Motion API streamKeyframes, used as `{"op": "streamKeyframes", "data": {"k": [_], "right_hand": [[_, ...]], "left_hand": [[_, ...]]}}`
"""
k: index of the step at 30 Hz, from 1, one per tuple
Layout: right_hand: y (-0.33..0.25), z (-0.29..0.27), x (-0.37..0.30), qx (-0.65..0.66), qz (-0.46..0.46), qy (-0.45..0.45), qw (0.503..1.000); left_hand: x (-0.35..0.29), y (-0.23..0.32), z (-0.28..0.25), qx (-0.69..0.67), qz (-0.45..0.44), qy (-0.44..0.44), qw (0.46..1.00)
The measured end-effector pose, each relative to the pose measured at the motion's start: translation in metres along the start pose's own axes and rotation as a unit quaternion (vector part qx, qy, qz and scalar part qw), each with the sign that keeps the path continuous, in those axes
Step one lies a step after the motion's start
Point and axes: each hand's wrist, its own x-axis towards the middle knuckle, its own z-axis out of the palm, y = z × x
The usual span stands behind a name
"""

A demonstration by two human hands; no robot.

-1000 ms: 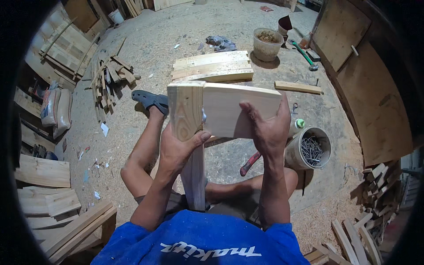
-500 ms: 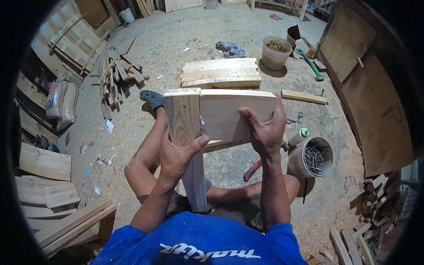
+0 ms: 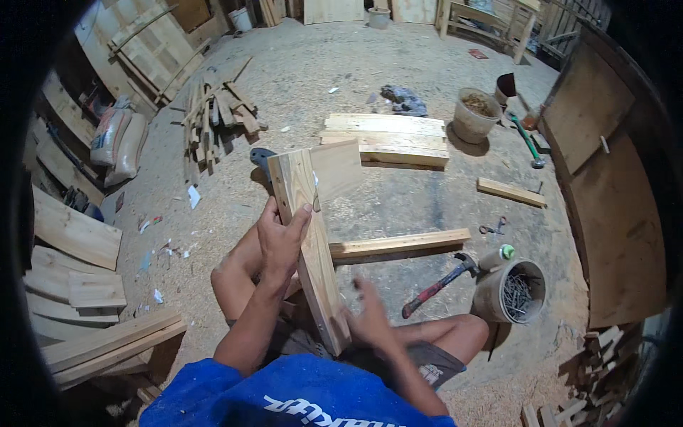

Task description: Assemble wooden components using glue, nails, and a hammer.

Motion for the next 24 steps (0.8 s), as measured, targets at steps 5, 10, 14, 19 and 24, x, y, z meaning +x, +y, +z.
{"op": "streamKeyframes", "data": {"k": [5,10,14,19,24], "right_hand": [[0.002,0.066,-0.039,-0.107,0.063,-0.025,0.992],[0.012,-0.022,-0.016,-0.234,-0.06,0.019,0.97],[0.045,-0.098,0.015,-0.309,-0.019,-0.007,0.951],[0.103,-0.131,0.044,-0.362,-0.053,-0.039,0.93],[0.152,-0.107,0.056,-0.331,-0.08,-0.007,0.94]], "left_hand": [[0.019,-0.031,-0.019,-0.224,-0.17,0.064,0.958],[0.002,-0.042,-0.035,-0.326,-0.219,0.07,0.917],[-0.043,-0.06,-0.017,-0.32,-0.304,0.094,0.893],[-0.095,-0.093,0.01,-0.337,-0.39,0.075,0.854],[-0.087,-0.145,0.001,-0.332,-0.436,0.089,0.832]]}}
